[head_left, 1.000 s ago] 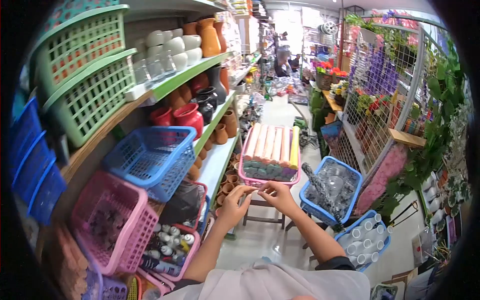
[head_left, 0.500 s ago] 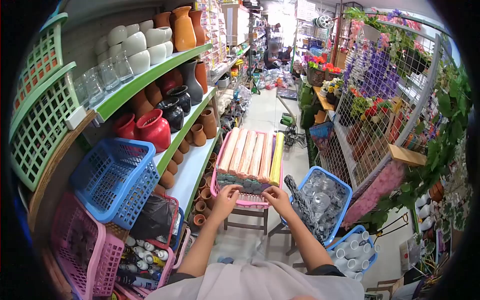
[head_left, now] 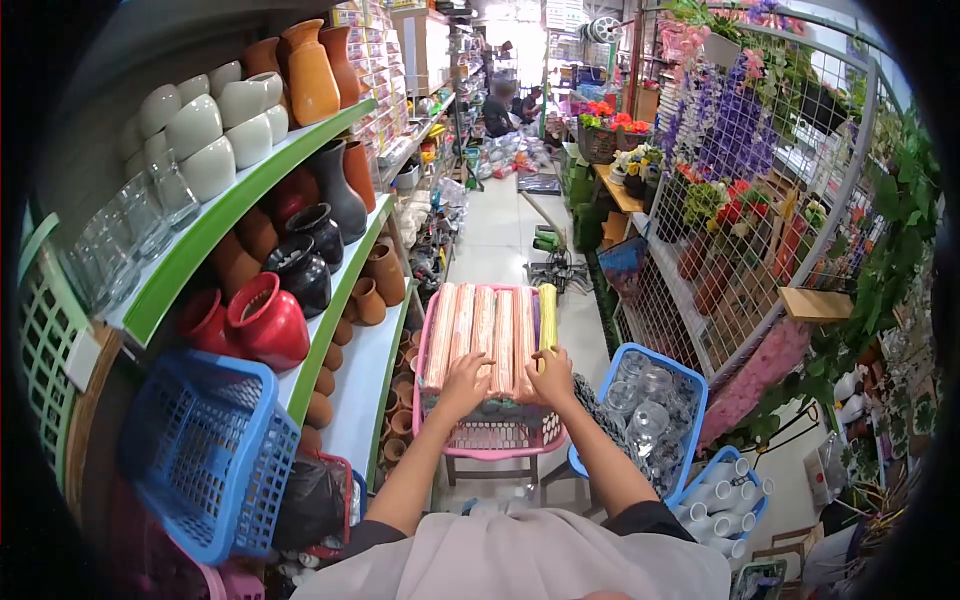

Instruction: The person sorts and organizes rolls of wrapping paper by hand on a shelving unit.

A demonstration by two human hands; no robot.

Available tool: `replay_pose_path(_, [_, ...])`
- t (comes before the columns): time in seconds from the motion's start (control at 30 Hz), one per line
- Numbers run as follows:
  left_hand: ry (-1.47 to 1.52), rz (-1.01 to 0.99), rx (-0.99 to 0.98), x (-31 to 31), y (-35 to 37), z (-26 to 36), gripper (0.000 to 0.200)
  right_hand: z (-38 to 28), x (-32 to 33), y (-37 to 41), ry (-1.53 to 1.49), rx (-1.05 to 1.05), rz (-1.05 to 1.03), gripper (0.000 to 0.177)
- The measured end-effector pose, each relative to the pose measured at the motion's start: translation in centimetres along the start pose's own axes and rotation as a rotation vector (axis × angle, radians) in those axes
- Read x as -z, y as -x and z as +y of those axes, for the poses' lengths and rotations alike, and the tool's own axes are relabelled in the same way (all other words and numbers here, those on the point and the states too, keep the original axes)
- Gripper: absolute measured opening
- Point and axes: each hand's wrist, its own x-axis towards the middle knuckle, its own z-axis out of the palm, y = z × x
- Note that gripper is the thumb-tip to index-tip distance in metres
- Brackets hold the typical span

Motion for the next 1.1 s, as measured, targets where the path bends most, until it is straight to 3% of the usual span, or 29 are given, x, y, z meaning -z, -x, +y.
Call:
replay_pose_path(0.07, [-0.105, -0.077, -0.039, -0.6, -1.2, -0.9, 0.034, -0.2, -1.2, -1.6, 0.021, -0.050, -0.033, 0.035])
replay_pose_path(0.17, [-0.181, -0.139, -0.085, -1.9, -2.9, -2.2, 0.044, -1.4, -2.7, -2.4, 0.468, -0.055, -0.090, 0.054])
replay_pose_path(0.33, [-0.302, -0.208, -0.074, -3.3, -3.1, -3.9, 0.050, -2.3, -3.6, -3.2, 0.541, -0.148, -0.089, 0.059])
replay_pose_path(0.43, [-0.352, -0.241, -0.041, -3.9, -2.6, -4.4, 0.051, -1.7, -4.0, -3.0, 0.413, -0.199, -0.091, 0.057])
replay_pose_path(0.63, [-0.319, -0.207, -0.041, -4.2, -2.7, -5.1, 0.051, -0.9, -4.0, -2.8, 0.197, -0.037, 0.072, 0.047])
replay_pose_path(0.83, [-0.240, -0.331, 0.072, -3.1, -3.7, -4.3, 0.045, -0.9, -2.0, -2.3, -0.139, -0.015, -0.088, 0.036])
replay_pose_path(0.9, [-0.086, -0.259, 0.070, -3.0, -4.0, -3.9, 0.040, -0.2, -2.5, -2.1, -0.303, 0.039, -0.045, 0.032])
replay_pose_path(1.0, [-0.128, -0.180, 0.041, -3.9, -3.9, -2.9, 0.039, 0.5, -2.6, -1.7, -0.449, 0.060, -0.021, 0.028])
replay_pose_path(1.1, [0.064, -0.174, 0.032, -4.8, -4.2, -1.9, 0.045, 0.3, -1.5, -1.1, -0.436, 0.095, 0.074, 0.026])
